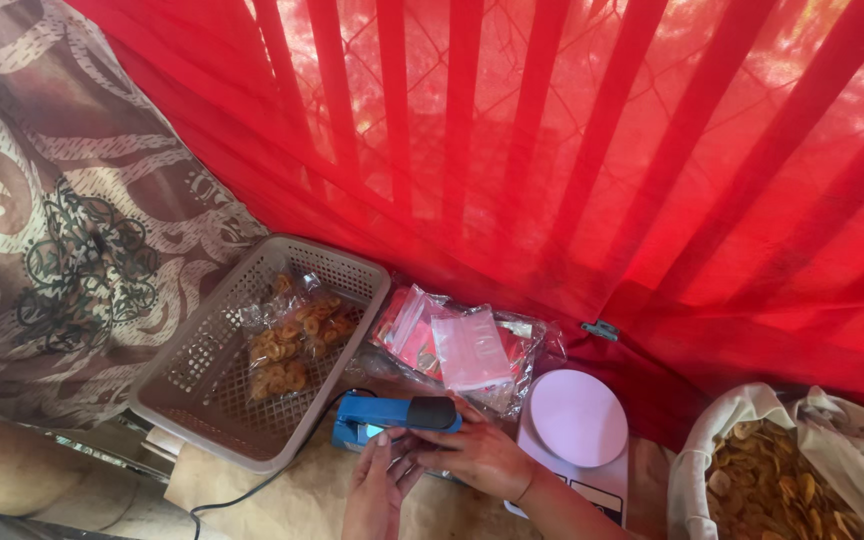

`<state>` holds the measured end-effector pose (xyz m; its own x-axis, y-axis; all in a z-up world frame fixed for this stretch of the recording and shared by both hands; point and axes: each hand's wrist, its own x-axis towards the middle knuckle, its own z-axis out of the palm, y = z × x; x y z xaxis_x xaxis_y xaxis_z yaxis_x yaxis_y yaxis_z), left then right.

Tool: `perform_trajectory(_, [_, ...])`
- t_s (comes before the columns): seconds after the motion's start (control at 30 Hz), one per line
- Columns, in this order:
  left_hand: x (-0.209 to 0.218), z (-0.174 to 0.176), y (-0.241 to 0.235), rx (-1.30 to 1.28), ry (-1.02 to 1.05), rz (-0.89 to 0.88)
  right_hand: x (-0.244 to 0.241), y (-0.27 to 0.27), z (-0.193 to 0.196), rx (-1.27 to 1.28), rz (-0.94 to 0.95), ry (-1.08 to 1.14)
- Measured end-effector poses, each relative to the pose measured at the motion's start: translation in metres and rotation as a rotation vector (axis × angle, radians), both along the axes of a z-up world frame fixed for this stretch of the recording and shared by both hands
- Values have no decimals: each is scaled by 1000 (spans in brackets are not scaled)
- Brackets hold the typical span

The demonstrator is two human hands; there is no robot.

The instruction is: The person weighs dried banana chips on a digital scale, places them into clear plastic bags, and seals the bags using a handheld heat sealer. The sealed packages are then placed into a brown plastic basket.

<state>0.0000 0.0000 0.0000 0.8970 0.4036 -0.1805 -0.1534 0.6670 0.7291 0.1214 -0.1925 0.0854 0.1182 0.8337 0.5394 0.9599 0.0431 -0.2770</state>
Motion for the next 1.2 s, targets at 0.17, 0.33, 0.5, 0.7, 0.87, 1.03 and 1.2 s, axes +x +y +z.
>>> perform_trajectory(0.17, [8,-8,-9,22,94,-35,-11,-9,26,8,-8,-6])
perform_trajectory(0.33, [12,-11,-24,183,155,109,-15,-13,31,13,-69,-63])
perform_trajectory(0.5, [12,-21,-41,362,30,402,-18,-17,15,-90,-174,-30])
perform_trajectory(0.7, [19,-42,-58,330,-72,575,-21,-18,16,-134,-204,125])
perform_trajectory(0.87, [17,-34,-61,448,-91,542,-18,-22,35,-199,-186,227])
perform_trajectory(1.03, [11,-3,-61,574,-102,539,-11,-13,50,-333,-172,296])
perform_trajectory(1.2, [11,6,-62,655,-43,537,-2,0,54,-235,-154,301])
